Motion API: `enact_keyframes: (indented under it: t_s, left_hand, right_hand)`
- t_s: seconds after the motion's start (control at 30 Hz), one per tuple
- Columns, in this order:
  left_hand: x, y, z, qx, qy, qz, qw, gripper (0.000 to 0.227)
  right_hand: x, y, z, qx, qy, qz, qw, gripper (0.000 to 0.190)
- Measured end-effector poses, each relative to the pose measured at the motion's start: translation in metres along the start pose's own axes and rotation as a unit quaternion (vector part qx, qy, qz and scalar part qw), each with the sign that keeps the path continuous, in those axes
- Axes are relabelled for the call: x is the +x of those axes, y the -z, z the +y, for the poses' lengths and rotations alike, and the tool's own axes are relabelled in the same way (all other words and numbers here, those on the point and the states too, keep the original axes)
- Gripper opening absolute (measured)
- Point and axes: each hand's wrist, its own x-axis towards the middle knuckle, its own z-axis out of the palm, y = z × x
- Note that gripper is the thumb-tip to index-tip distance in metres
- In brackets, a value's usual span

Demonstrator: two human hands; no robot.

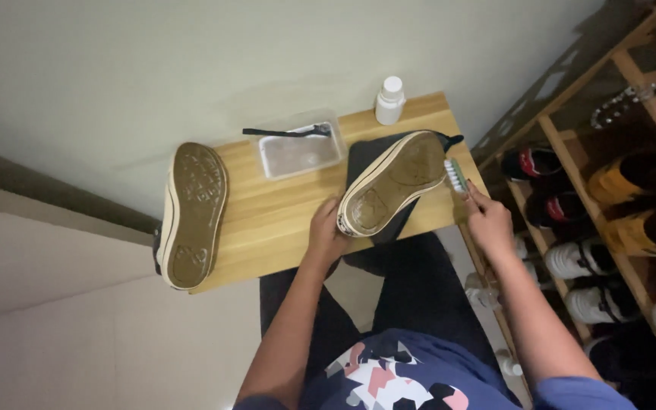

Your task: The person scrubs a black high-top sneaker with a green brush, focusing on the sole, upper, and toe cap. The person rotates the shoe to access different areas while scrubbing.

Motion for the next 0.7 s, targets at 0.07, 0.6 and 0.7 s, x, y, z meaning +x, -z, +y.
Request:
enact_keyframes:
  t_s: [0.07,0.6,0.7]
  left_hand:
    - [0.007,0.01,0.026,-0.029,-0.002,-0.008,1.0,0.018]
    - [0.0,-0.01,-0.008,-0.051,-0.001,0.017,0.999,0.018]
    - [0.009,-0.011,0.001,-0.06,-0.024,0.035,0.997,0.019]
  right_hand:
    - [-0.01,0.001,-0.011,0.013,0.025,0.004,1.0,0.038]
    - [0.0,-0.007,-0.022,0.114,0.053,0.015,0.992,0.036]
    - [0.008,-0.007,0.009,0.145,0.085,0.01,0.986,0.036]
